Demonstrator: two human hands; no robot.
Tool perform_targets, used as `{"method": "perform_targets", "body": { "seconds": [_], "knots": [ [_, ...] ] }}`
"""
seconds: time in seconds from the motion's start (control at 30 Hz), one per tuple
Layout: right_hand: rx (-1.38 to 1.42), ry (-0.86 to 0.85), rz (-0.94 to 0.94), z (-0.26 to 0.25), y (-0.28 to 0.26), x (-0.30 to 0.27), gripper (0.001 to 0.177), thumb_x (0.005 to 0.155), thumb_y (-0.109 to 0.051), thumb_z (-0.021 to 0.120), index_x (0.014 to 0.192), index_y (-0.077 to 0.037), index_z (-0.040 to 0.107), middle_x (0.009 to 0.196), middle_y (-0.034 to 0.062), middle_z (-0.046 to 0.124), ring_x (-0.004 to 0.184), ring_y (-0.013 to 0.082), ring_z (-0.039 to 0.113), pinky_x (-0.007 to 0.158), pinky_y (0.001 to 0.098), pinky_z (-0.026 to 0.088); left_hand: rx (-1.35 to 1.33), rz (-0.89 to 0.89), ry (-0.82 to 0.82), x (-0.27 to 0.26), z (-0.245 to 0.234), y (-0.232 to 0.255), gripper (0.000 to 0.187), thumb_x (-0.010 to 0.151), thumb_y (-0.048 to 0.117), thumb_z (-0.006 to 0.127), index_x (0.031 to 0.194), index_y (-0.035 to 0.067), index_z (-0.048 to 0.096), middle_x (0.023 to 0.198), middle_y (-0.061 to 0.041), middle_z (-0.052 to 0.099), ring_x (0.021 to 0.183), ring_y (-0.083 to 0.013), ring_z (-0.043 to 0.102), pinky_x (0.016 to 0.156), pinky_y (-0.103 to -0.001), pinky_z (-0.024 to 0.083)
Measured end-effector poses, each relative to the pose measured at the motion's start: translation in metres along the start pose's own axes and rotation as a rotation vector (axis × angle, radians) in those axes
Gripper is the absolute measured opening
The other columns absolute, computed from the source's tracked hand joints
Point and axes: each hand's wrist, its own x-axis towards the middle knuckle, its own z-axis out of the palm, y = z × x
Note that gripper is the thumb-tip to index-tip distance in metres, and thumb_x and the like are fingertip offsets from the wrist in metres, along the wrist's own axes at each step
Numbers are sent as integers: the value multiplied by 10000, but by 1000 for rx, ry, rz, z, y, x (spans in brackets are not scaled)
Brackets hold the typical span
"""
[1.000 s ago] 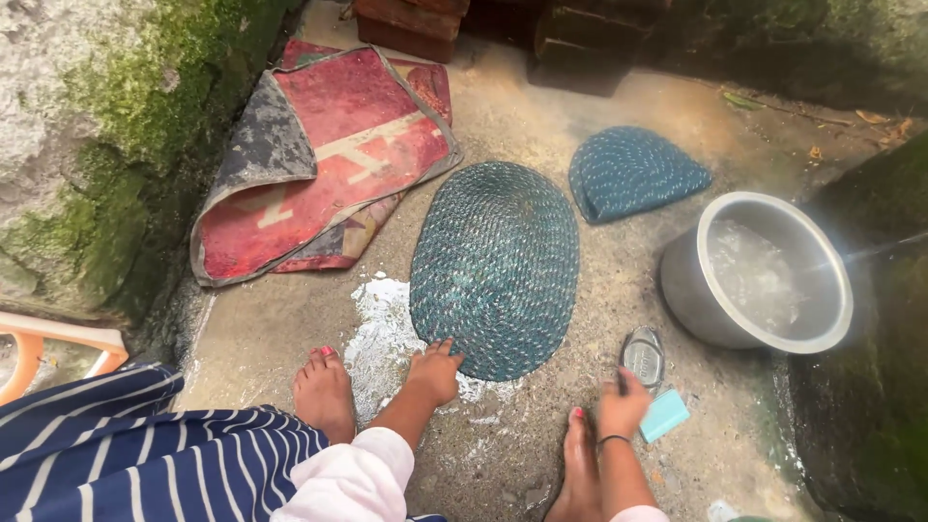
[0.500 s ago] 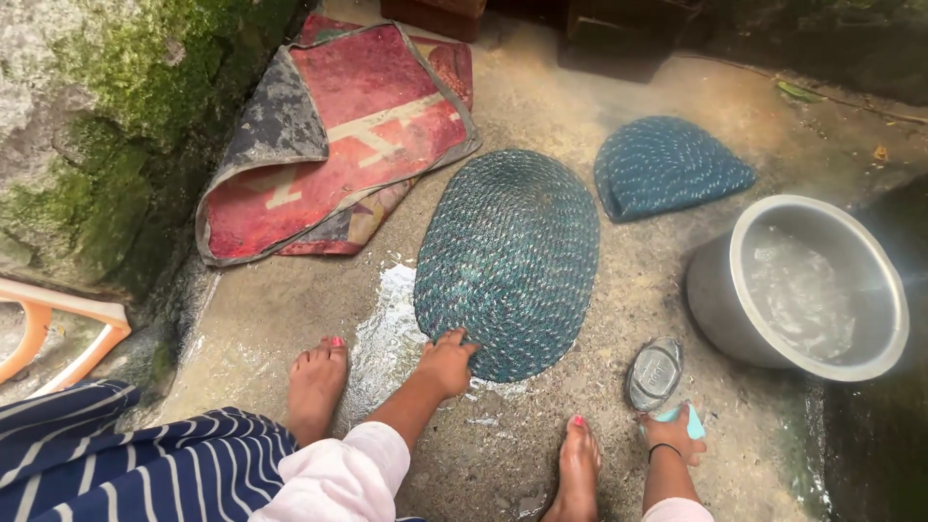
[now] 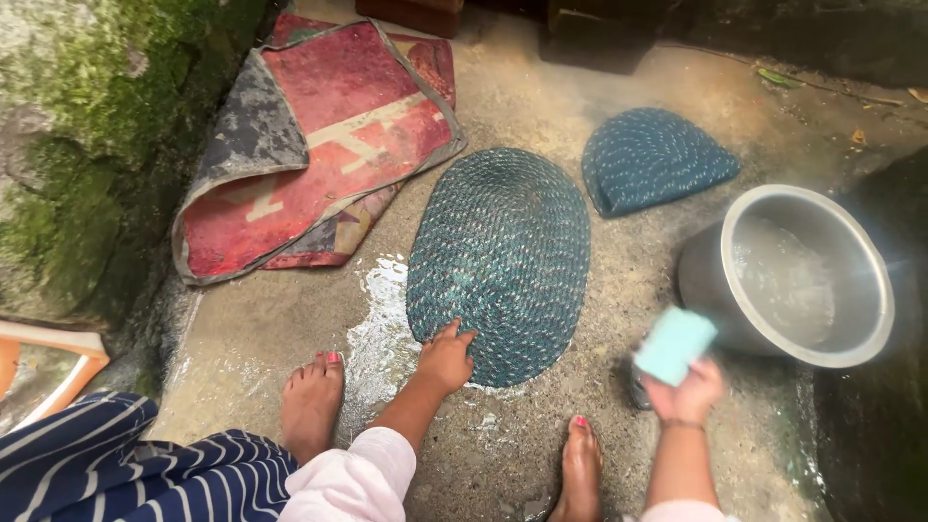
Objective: Scrubbing and rinsing decorative floor mats with soap and water on a concrete wash floor.
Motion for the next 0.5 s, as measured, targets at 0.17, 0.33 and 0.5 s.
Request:
{"method": "perform_targets", "body": {
  "seconds": [0.17,0.33,0.5],
  "knots": [
    [326,-498,450,141,49,-13,610,917,-340,574,1399,27,507,1156,230,644,905,373,624,793,494,518,64,-6,10,-4,-7,-1,648,891,198,666,1507,250,470,1685,-121,177,1559,-297,181,1230,-558,210],
    [-684,-297,150,174,171,-37,568,950,-326,661,1433,-99,469,1123,189,595,904,343,586,811,532,486,141,-46,-13,-1,-15,-12,734,891,218,673,1562,234,375,1713,-101,80,1585,-277,90,1257,-545,140],
    [-1587,-451,-377,165,212,-72,724,923,-347,721,1556,-262,379,1343,224,502,1174,375,540,1014,497,475,186,-94,102,3,-25,-16,698,954,164,565,1597,120,298,1727,-112,28,1589,-284,35,1248,-565,61]
  ]
}}
